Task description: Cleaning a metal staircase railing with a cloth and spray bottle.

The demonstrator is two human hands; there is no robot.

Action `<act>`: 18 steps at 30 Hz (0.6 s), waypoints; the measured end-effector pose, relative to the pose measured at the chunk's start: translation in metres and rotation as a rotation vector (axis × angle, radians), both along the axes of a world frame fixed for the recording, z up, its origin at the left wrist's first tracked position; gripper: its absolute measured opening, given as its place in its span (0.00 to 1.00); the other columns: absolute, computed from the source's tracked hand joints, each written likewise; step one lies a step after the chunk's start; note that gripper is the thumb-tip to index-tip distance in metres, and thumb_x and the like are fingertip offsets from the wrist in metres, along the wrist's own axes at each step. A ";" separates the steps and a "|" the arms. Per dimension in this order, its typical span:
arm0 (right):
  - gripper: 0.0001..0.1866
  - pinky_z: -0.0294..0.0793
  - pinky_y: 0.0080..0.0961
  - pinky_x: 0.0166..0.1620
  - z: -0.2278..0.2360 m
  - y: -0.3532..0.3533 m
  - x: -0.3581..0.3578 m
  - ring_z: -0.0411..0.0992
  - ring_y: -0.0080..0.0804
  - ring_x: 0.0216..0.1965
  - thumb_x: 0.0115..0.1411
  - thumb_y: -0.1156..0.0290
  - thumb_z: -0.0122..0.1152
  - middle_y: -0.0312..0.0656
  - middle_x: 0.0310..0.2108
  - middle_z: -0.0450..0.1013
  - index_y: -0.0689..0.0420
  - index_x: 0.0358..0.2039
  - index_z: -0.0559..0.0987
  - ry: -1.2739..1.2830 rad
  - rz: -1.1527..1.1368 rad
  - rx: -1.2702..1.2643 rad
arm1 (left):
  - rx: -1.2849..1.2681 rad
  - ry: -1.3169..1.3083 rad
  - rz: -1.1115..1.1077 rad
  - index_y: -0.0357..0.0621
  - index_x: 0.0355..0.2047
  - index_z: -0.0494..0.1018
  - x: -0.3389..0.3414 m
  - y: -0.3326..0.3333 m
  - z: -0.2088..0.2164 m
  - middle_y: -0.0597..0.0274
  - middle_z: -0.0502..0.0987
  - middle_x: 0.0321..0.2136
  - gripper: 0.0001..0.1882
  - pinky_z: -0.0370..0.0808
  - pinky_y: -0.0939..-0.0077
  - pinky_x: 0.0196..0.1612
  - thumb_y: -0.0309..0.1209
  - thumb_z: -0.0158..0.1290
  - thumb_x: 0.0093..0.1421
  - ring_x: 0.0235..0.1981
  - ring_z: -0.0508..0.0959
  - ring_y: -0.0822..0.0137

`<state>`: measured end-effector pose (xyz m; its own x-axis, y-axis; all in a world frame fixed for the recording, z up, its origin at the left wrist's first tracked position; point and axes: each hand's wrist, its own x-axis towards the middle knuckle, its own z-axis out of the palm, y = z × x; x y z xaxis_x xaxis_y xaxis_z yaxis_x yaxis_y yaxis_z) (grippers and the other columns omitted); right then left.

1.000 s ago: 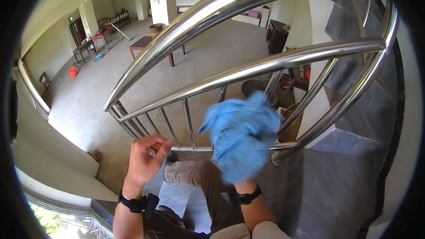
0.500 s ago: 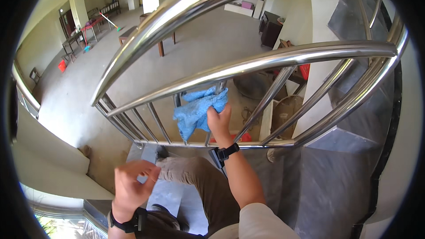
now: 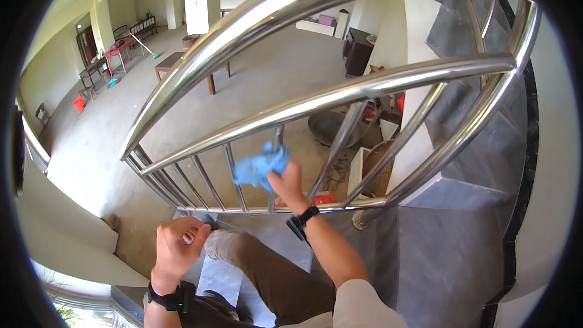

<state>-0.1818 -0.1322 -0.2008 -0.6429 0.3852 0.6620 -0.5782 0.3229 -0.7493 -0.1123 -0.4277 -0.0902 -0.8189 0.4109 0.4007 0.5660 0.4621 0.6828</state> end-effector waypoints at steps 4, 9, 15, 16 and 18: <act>0.10 0.73 0.26 0.35 0.097 0.012 -0.003 0.73 0.20 0.31 0.51 0.79 0.58 0.35 0.31 0.78 0.64 0.35 0.80 -0.126 0.215 -0.253 | -0.039 -0.046 -0.044 0.40 0.25 0.77 0.004 0.003 -0.006 0.58 0.78 0.17 0.09 0.74 0.74 0.24 0.31 0.63 0.58 0.19 0.80 0.63; 0.08 0.74 0.25 0.37 0.039 -0.003 0.001 0.74 0.23 0.32 0.53 0.78 0.57 0.35 0.29 0.77 0.62 0.34 0.79 -0.045 0.238 -0.401 | -0.138 -0.065 -0.070 0.42 0.26 0.77 0.014 0.005 -0.005 0.57 0.78 0.18 0.09 0.74 0.72 0.24 0.32 0.63 0.57 0.20 0.81 0.62; 0.08 0.75 0.26 0.41 -0.088 -0.003 -0.002 0.76 0.23 0.33 0.54 0.79 0.59 0.35 0.29 0.78 0.62 0.36 0.79 -0.183 0.065 -0.314 | -0.217 -0.040 -0.087 0.42 0.27 0.77 0.004 0.007 -0.020 0.58 0.79 0.20 0.08 0.74 0.70 0.25 0.32 0.63 0.56 0.21 0.81 0.62; 0.08 0.75 0.26 0.42 -0.100 -0.008 -0.002 0.76 0.23 0.34 0.54 0.78 0.60 0.35 0.29 0.78 0.62 0.36 0.79 -0.186 0.050 -0.314 | -0.214 -0.046 -0.093 0.42 0.27 0.77 0.004 0.007 -0.018 0.58 0.79 0.21 0.08 0.74 0.70 0.25 0.32 0.63 0.56 0.22 0.81 0.61; 0.09 0.75 0.27 0.43 -0.129 -0.015 0.004 0.76 0.25 0.34 0.54 0.78 0.61 0.36 0.30 0.78 0.61 0.37 0.79 -0.208 0.009 -0.321 | -0.234 -0.040 -0.118 0.42 0.28 0.77 0.002 0.010 -0.018 0.57 0.79 0.21 0.09 0.74 0.68 0.26 0.33 0.63 0.56 0.22 0.80 0.59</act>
